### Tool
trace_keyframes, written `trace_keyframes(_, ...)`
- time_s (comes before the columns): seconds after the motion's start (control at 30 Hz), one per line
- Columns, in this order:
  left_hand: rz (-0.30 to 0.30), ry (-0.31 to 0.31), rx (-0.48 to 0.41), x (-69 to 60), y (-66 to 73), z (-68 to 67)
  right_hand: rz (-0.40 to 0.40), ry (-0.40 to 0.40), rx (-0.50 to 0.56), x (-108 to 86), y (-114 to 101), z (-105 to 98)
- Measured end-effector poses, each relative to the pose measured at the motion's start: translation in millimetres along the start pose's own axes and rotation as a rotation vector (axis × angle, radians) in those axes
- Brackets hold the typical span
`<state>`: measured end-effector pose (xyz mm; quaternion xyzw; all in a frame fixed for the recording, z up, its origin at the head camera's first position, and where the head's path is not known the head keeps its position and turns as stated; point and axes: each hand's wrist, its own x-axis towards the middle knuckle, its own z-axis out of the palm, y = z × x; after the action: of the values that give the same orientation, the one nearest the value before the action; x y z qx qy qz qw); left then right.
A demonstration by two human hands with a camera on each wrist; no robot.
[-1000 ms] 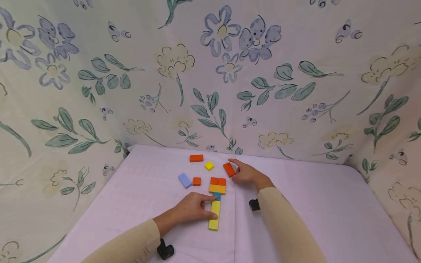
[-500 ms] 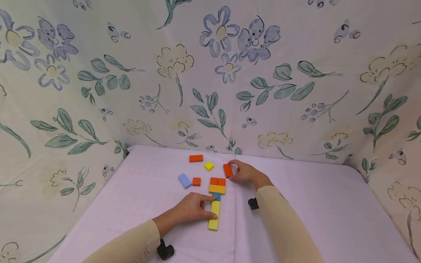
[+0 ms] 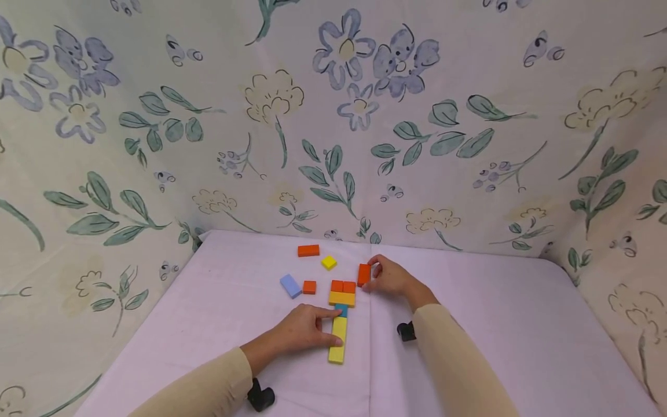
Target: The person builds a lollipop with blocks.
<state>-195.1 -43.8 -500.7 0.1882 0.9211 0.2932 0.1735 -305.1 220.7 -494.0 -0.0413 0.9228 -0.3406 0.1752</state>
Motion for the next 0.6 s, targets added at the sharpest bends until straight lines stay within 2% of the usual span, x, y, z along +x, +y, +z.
trace_keyframes(0.23, 0.013, -0.001, 0.000, 0.2, 0.0, -1.9, -0.036, -0.035, 0.038, -7.6, 2.4, 2.3)
trace_keyframes(0.6, -0.012, -0.008, -0.005, 0.4, 0.3, -0.2, -0.071, 0.001, 0.083, -11.0, 8.3, 6.9)
